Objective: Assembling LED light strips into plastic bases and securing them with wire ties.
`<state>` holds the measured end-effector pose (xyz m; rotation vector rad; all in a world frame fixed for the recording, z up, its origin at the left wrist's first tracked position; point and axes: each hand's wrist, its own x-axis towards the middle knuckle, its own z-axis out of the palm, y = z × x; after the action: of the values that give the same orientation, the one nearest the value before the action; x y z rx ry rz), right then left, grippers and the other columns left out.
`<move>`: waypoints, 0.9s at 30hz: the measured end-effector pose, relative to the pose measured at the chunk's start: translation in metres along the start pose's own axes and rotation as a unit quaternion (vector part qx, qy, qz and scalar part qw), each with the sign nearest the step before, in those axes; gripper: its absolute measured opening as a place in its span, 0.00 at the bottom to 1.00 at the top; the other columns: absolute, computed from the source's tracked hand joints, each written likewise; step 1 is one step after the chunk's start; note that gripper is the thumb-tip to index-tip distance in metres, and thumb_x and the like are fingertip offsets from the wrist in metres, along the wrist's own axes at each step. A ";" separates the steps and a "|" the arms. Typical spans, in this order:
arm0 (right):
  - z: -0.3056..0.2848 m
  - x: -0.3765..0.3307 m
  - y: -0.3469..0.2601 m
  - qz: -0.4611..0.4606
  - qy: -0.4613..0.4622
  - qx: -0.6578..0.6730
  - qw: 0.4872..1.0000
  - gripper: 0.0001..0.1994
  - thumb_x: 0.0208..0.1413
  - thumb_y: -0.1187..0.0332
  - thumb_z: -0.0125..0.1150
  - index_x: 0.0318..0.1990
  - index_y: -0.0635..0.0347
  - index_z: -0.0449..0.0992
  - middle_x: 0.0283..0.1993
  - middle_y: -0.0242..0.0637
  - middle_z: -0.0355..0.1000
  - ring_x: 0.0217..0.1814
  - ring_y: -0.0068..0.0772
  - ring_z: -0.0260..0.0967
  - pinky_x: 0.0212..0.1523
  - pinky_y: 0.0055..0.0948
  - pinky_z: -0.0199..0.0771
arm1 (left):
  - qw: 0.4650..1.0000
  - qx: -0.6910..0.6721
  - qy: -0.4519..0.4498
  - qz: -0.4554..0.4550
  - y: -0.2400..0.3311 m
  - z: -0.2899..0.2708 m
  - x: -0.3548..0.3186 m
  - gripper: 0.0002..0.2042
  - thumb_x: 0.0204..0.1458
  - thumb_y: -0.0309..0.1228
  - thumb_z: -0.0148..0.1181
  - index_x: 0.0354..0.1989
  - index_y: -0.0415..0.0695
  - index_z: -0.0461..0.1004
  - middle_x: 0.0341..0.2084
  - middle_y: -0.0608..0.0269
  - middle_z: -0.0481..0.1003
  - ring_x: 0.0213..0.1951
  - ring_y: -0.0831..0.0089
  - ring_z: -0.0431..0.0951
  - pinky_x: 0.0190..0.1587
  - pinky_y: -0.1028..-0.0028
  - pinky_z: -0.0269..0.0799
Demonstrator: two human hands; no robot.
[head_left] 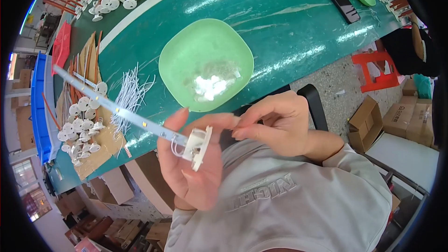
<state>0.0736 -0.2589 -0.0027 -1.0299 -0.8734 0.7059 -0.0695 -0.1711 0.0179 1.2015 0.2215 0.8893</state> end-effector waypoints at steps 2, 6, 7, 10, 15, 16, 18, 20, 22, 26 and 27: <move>0.006 -0.004 0.000 -0.008 0.013 -0.021 1.000 0.05 0.48 0.85 0.68 0.31 0.70 0.79 0.31 0.46 0.80 0.32 0.31 0.80 0.29 0.23 0.77 | 0.996 -0.088 -0.016 0.000 -0.008 0.002 0.002 0.37 0.64 0.50 0.50 0.69 0.34 0.45 0.50 0.31 0.71 0.51 0.46 0.75 0.55 0.53 0.69; 0.000 -0.007 0.007 -0.179 -0.009 -0.184 0.967 0.09 0.42 0.82 0.74 0.32 0.69 0.80 0.30 0.45 0.79 0.28 0.35 0.78 0.28 0.26 0.74 | 0.975 -0.220 -0.009 -0.011 -0.013 0.006 -0.005 0.37 0.63 0.51 0.51 0.69 0.36 0.46 0.49 0.36 0.72 0.49 0.51 0.75 0.52 0.57 0.70; 0.000 -0.011 0.011 -0.177 -0.007 -0.184 0.967 0.09 0.42 0.82 0.74 0.32 0.69 0.80 0.30 0.45 0.79 0.28 0.35 0.78 0.28 0.26 0.74 | 0.975 -0.221 -0.010 -0.013 -0.014 0.007 -0.007 0.37 0.63 0.51 0.51 0.69 0.36 0.46 0.49 0.36 0.72 0.49 0.51 0.75 0.52 0.57 0.70; 0.002 -0.019 0.015 -0.265 0.010 -0.196 0.944 0.11 0.40 0.80 0.74 0.34 0.68 0.81 0.31 0.44 0.79 0.26 0.38 0.76 0.26 0.28 0.73 | 0.962 -0.273 0.008 -0.031 -0.010 0.010 -0.014 0.36 0.64 0.51 0.50 0.70 0.38 0.46 0.48 0.40 0.72 0.45 0.59 0.72 0.47 0.62 0.69; 0.002 -0.031 0.018 -0.301 -0.051 -0.134 0.943 0.11 0.42 0.81 0.72 0.36 0.69 0.81 0.33 0.45 0.78 0.27 0.37 0.75 0.27 0.28 0.77 | 0.979 -0.202 -0.034 -0.005 0.000 0.010 -0.033 0.30 0.66 0.50 0.46 0.68 0.44 0.53 0.48 0.57 0.70 0.39 0.71 0.63 0.40 0.70 0.59; 0.004 -0.033 0.016 -0.302 -0.053 -0.131 0.943 0.11 0.42 0.81 0.72 0.36 0.69 0.81 0.33 0.45 0.78 0.27 0.37 0.75 0.27 0.28 0.77 | 0.979 -0.200 -0.033 -0.002 0.002 0.010 -0.037 0.30 0.66 0.50 0.46 0.68 0.44 0.53 0.48 0.57 0.70 0.39 0.71 0.63 0.40 0.70 0.59; 0.006 -0.038 0.014 -0.315 -0.047 -0.124 0.940 0.10 0.43 0.82 0.70 0.35 0.69 0.80 0.34 0.45 0.78 0.27 0.38 0.75 0.27 0.28 0.78 | 0.969 -0.242 -0.037 -0.013 0.004 0.012 -0.045 0.29 0.66 0.49 0.47 0.68 0.44 0.53 0.48 0.58 0.70 0.39 0.72 0.63 0.40 0.71 0.60; 0.006 -0.042 0.014 -0.343 -0.048 -0.149 0.926 0.09 0.43 0.83 0.69 0.35 0.70 0.80 0.34 0.46 0.78 0.27 0.38 0.75 0.27 0.29 0.78 | 0.967 -0.253 -0.038 -0.015 0.006 0.013 -0.051 0.29 0.66 0.49 0.48 0.68 0.44 0.54 0.47 0.58 0.70 0.39 0.72 0.63 0.40 0.71 0.60; 0.005 -0.048 0.016 -0.371 -0.049 -0.172 0.911 0.09 0.42 0.84 0.68 0.35 0.70 0.80 0.34 0.47 0.78 0.27 0.39 0.75 0.27 0.29 0.77 | 0.964 -0.264 -0.037 -0.016 0.006 0.014 -0.057 0.29 0.66 0.49 0.48 0.68 0.44 0.54 0.47 0.58 0.70 0.39 0.72 0.63 0.40 0.71 0.60; 0.007 -0.058 0.014 -0.448 -0.031 -0.233 0.863 0.11 0.41 0.85 0.67 0.35 0.70 0.79 0.33 0.47 0.77 0.27 0.39 0.75 0.26 0.29 0.77 | 0.961 -0.270 -0.056 0.003 0.001 0.015 -0.068 0.31 0.65 0.50 0.48 0.69 0.43 0.51 0.50 0.53 0.71 0.41 0.69 0.66 0.44 0.69 0.63; 0.006 -0.059 0.012 -0.460 -0.029 -0.260 0.848 0.11 0.40 0.85 0.67 0.34 0.70 0.78 0.33 0.47 0.76 0.27 0.39 0.75 0.25 0.29 0.76 | 0.953 -0.296 -0.067 0.020 -0.003 0.014 -0.069 0.33 0.65 0.51 0.46 0.69 0.42 0.49 0.53 0.47 0.71 0.44 0.65 0.69 0.48 0.69 0.65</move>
<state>0.0394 -0.3008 -0.0286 -0.9001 -1.5009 -0.3464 -0.1051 -0.2299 0.0002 0.7013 -0.1750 0.8253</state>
